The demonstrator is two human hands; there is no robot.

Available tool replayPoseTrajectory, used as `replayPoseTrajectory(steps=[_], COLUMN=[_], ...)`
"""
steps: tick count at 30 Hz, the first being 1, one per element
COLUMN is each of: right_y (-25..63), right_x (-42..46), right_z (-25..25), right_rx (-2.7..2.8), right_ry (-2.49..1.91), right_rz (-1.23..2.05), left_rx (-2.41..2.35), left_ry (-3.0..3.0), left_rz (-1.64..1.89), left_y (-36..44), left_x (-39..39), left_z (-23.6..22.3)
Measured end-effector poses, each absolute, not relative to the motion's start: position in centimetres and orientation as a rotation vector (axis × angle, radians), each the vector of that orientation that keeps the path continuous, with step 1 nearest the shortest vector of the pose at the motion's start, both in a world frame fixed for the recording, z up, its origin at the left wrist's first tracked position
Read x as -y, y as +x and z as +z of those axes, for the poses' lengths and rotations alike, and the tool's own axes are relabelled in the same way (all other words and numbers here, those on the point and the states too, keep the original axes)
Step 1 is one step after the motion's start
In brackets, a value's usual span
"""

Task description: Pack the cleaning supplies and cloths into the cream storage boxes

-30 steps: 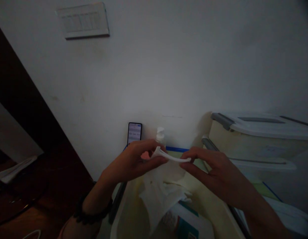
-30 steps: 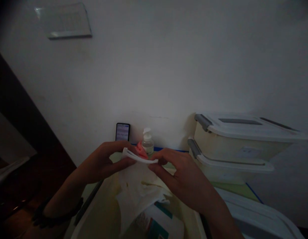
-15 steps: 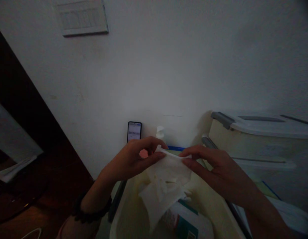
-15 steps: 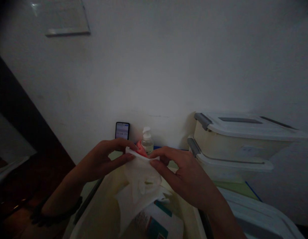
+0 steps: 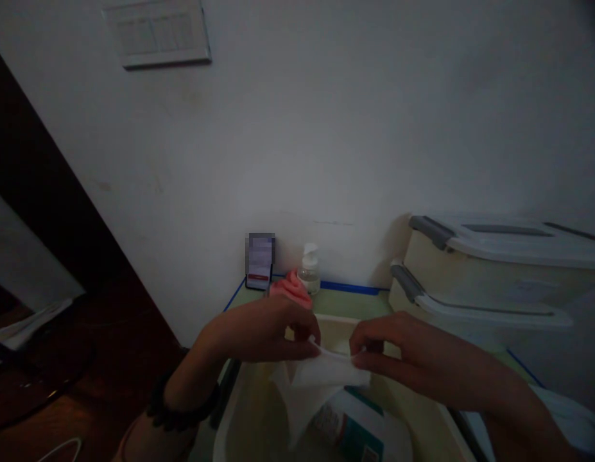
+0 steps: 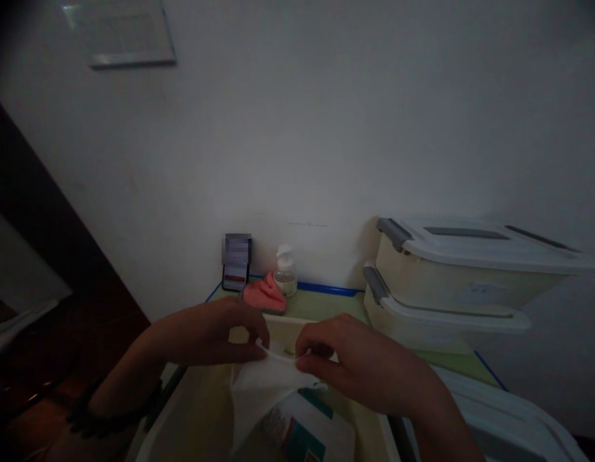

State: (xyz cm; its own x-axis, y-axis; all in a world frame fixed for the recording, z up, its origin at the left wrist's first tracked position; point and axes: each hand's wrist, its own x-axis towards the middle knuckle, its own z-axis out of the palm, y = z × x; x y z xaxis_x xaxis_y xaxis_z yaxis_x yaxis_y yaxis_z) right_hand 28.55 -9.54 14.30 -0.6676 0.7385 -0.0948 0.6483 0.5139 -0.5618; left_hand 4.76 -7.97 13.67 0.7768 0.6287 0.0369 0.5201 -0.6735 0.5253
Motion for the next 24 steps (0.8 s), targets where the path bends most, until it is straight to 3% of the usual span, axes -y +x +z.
replayPoseTrajectory(steps=[17, 24], right_y=[28.68, 28.69], right_x=[9.35, 9.44], right_z=[14.11, 14.16], right_rx=[2.487, 2.479], right_ry=[-1.078, -1.109], right_rz=[0.870, 0.817], left_rx=[-0.868, -0.951], left_ry=[2.323, 2.396], left_rz=[0.435, 0.278], left_y=[4.29, 4.20], left_x=[7.76, 8.00], left_z=[14.03, 14.31])
